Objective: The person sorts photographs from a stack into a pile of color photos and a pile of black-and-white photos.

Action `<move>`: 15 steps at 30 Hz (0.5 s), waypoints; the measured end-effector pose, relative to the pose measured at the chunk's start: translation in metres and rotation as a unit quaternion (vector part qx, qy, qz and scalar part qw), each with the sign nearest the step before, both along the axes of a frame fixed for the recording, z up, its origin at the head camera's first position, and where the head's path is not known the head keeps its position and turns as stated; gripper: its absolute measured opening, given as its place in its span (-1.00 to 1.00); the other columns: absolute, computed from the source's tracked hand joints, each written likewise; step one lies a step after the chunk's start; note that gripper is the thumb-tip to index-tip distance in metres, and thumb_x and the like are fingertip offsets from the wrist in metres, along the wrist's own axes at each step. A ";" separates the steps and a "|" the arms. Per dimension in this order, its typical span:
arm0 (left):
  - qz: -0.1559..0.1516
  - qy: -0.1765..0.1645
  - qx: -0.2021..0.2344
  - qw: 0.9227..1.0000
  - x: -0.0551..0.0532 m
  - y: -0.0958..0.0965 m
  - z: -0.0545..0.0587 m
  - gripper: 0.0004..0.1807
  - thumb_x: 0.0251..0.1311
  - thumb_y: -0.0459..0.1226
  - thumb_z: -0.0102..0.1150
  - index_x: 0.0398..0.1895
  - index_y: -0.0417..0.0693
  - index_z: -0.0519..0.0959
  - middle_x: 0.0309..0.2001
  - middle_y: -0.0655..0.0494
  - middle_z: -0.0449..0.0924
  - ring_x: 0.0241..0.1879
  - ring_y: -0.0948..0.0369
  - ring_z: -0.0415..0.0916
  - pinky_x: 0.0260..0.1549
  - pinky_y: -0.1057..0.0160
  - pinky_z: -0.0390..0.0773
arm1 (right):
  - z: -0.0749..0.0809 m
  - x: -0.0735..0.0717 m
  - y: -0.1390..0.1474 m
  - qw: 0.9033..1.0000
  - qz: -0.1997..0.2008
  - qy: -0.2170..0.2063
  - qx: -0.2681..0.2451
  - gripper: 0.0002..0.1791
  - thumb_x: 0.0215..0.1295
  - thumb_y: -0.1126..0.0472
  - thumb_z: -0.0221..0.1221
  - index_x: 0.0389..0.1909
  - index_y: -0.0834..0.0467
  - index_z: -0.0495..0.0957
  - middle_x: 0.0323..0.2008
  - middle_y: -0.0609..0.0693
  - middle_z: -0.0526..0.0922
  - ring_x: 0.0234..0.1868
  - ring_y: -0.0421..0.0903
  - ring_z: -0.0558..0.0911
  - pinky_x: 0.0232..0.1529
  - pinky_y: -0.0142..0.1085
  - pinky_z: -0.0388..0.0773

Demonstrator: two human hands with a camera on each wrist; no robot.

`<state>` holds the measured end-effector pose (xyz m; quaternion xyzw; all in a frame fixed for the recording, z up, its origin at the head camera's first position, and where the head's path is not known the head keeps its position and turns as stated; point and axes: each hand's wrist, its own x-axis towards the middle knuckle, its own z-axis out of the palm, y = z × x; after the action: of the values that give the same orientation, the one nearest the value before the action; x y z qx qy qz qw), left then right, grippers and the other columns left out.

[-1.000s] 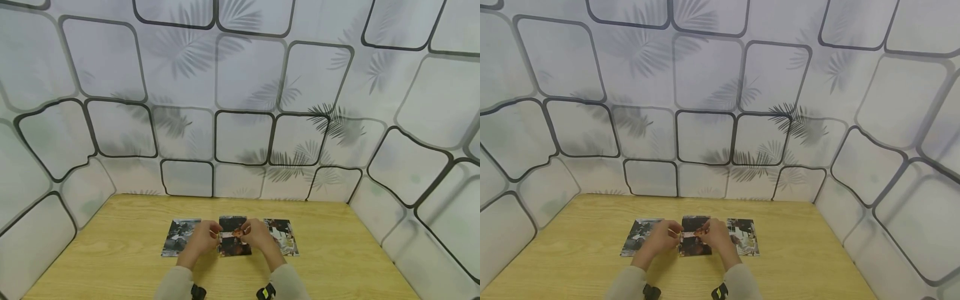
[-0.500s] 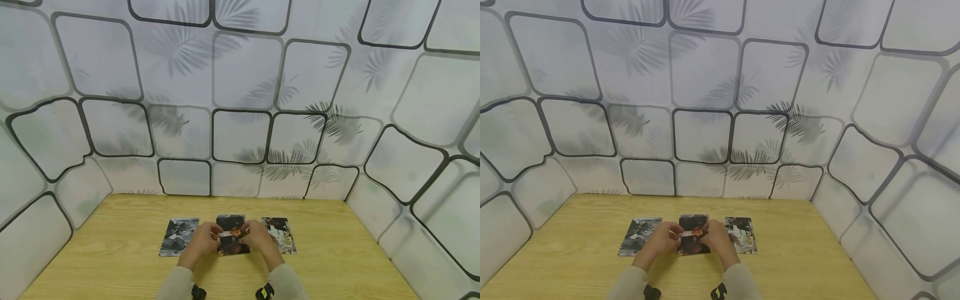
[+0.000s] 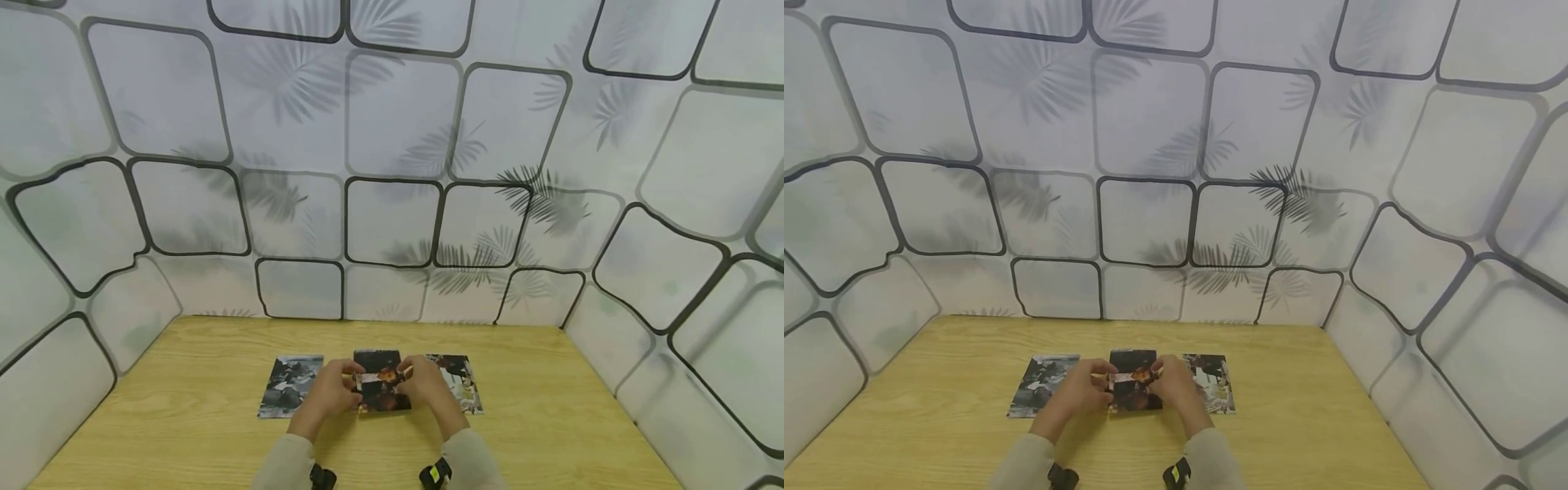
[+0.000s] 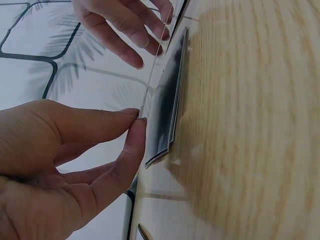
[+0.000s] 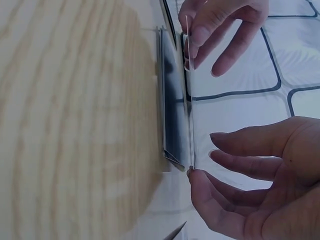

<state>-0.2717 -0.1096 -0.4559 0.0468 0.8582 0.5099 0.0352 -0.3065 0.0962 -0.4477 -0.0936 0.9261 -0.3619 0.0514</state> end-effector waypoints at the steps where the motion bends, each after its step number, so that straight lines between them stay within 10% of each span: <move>1: 0.001 -0.002 0.002 1.000 0.000 0.000 0.001 -0.53 0.06 -0.61 0.39 0.07 -0.21 0.64 0.10 -0.19 0.58 -0.09 0.04 0.61 -0.38 0.14 0.67 | 0.001 0.000 0.001 1.000 -0.001 -0.002 -0.002 -0.64 0.17 0.37 0.43 0.00 0.27 0.65 -0.16 0.21 0.73 -0.16 0.13 0.70 -0.14 0.01 0.69; 15: -0.004 -0.004 -0.010 1.000 0.001 0.007 0.007 -0.54 0.08 -0.60 0.38 0.10 -0.22 0.65 -0.07 -0.19 0.66 -0.14 0.05 0.64 -0.44 0.16 0.69 | 0.009 0.004 0.013 1.000 0.016 -0.017 -0.015 -0.68 0.25 0.39 0.36 0.03 0.23 0.63 -0.20 0.16 0.66 -0.37 -0.04 0.67 -0.41 -0.16 0.70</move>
<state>-0.2707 -0.1031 -0.4486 0.0477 0.8631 0.5011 0.0407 -0.3028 0.1087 -0.4387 -0.1026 0.9178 -0.3769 0.0714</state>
